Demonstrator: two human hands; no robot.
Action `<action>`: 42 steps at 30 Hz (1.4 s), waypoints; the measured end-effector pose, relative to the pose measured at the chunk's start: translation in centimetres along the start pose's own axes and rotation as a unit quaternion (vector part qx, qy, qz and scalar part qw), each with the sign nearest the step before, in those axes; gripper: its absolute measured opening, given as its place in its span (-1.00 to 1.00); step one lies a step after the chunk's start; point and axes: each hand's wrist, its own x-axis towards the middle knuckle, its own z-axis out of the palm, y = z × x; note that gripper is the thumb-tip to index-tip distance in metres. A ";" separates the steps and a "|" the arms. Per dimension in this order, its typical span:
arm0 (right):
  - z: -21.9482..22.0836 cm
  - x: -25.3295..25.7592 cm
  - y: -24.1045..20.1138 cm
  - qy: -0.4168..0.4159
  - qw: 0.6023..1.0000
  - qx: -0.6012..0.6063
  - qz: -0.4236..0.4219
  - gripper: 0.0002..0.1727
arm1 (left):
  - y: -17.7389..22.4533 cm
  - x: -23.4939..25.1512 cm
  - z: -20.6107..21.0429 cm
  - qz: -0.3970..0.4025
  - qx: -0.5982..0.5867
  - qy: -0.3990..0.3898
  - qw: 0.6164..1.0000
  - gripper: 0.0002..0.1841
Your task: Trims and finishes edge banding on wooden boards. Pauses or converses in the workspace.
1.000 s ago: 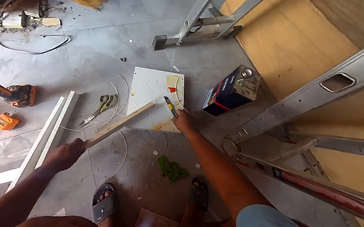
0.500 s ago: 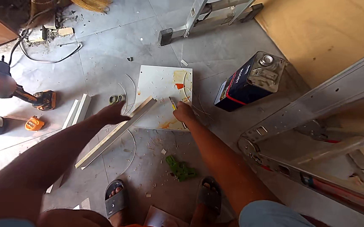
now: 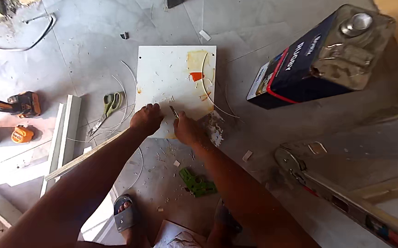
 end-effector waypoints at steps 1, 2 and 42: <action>0.7 0.0 0.1 0.018 1.000 -0.003 0.003 -0.51 | 0.0 0.1 -0.2 0.011 0.011 -0.009 1.000 -0.59; 1.1 0.1 0.1 0.027 1.000 -0.013 0.001 -0.50 | -0.1 0.1 -0.2 0.021 0.017 -0.008 1.000 -0.59; -0.3 -0.2 -2.7 -0.105 0.990 -0.064 0.074 -0.57 | -0.3 0.7 0.1 0.036 0.015 -0.029 0.999 -0.68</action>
